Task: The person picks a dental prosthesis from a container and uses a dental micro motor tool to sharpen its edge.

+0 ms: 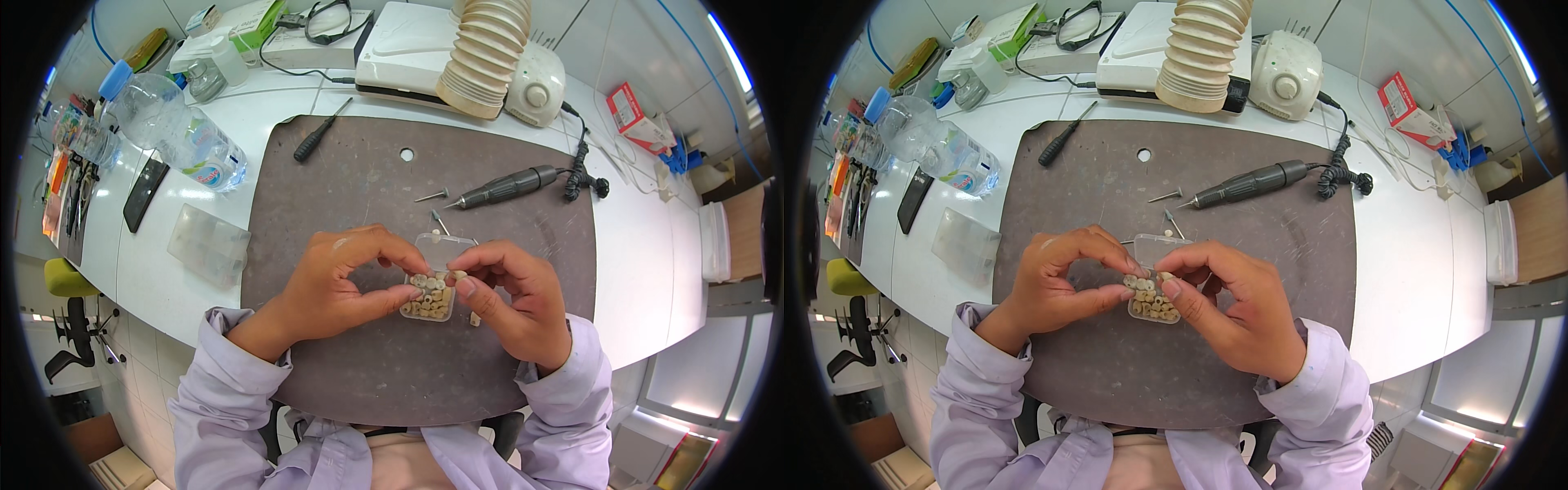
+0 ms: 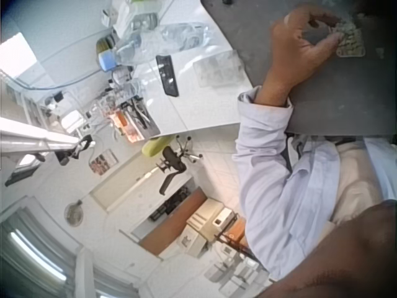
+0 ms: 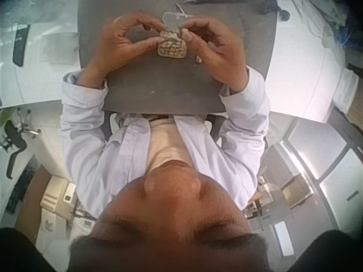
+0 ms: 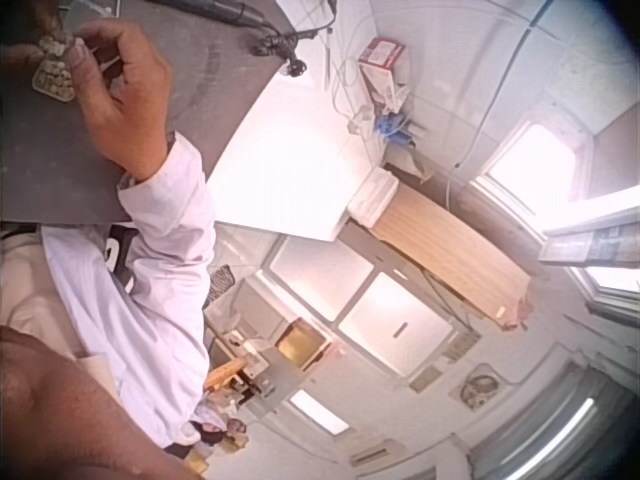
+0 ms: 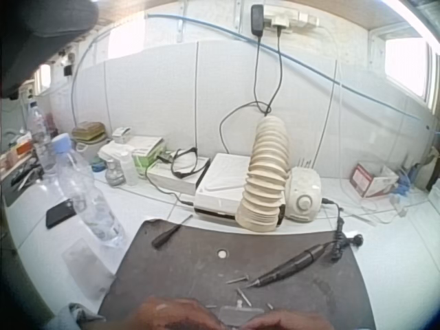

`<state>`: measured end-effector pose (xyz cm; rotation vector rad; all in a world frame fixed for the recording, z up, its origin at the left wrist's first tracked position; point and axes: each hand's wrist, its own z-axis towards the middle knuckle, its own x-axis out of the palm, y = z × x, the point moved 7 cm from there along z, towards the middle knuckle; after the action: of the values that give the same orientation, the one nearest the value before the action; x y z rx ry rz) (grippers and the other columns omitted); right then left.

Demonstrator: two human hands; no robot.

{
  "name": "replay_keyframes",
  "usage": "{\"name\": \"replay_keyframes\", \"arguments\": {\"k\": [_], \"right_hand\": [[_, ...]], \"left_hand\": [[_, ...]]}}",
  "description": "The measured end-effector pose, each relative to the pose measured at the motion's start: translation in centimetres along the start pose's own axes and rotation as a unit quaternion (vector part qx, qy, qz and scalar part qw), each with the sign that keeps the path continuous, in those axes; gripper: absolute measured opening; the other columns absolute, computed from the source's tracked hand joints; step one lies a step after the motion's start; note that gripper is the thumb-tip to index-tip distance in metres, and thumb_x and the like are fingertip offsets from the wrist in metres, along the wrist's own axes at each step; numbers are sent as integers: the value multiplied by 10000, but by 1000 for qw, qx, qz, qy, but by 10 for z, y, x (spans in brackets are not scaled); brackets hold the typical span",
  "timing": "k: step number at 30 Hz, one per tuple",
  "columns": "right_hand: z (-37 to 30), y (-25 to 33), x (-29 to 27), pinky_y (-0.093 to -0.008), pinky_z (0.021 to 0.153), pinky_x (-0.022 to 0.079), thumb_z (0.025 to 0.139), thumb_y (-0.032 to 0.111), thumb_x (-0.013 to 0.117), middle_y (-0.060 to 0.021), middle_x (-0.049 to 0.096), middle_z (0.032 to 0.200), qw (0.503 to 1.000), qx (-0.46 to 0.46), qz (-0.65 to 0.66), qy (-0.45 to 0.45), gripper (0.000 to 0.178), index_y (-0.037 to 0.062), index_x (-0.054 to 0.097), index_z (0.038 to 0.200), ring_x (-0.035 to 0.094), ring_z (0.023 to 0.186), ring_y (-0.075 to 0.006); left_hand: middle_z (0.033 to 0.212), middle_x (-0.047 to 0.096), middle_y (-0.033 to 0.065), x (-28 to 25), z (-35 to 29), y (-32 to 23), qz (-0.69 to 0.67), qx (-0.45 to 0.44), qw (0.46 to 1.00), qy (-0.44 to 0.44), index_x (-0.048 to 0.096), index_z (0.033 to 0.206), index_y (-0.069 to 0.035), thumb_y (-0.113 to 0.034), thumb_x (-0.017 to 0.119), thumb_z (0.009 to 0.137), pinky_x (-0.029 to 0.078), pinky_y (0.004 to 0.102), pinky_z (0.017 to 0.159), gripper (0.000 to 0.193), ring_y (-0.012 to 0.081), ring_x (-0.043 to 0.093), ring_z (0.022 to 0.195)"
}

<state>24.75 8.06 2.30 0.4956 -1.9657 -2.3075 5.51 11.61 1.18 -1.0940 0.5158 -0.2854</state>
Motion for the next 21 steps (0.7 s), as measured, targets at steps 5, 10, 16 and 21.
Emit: {"name": "replay_keyframes", "arguments": {"k": [5,10,16,21], "right_hand": [[1,0,-1,-248,643,505,995,100,729,-64,749,945,999,-21,-27,4,193,7,719,1163,678,761,-99],[0,-4,1,-251,650,515,994,96,730,-71,761,955,1000,16,8,2,202,1,717,1172,683,751,-98],[-2,-11,5,-240,704,544,1007,72,711,-81,770,991,996,49,74,20,233,-11,685,1223,717,820,-103],[-4,-12,9,-250,782,571,1010,67,709,-92,770,1027,993,58,92,34,242,-20,670,1232,735,904,-119]], "left_hand": [[983,781,74,0,1,0,2,-6,1000,-3,761,1051,-60,-84,846,829,541,310,763,239,191,723,863],[976,785,102,-1,2,0,-22,18,1000,-5,755,968,-44,-28,855,812,557,315,782,186,212,739,889],[968,788,120,-1,2,-1,-38,12,999,4,733,902,-32,-63,875,814,570,310,768,170,219,764,888],[970,787,111,2,2,-1,-38,9,999,32,735,929,-33,-86,886,813,566,308,766,198,204,763,891]]}}
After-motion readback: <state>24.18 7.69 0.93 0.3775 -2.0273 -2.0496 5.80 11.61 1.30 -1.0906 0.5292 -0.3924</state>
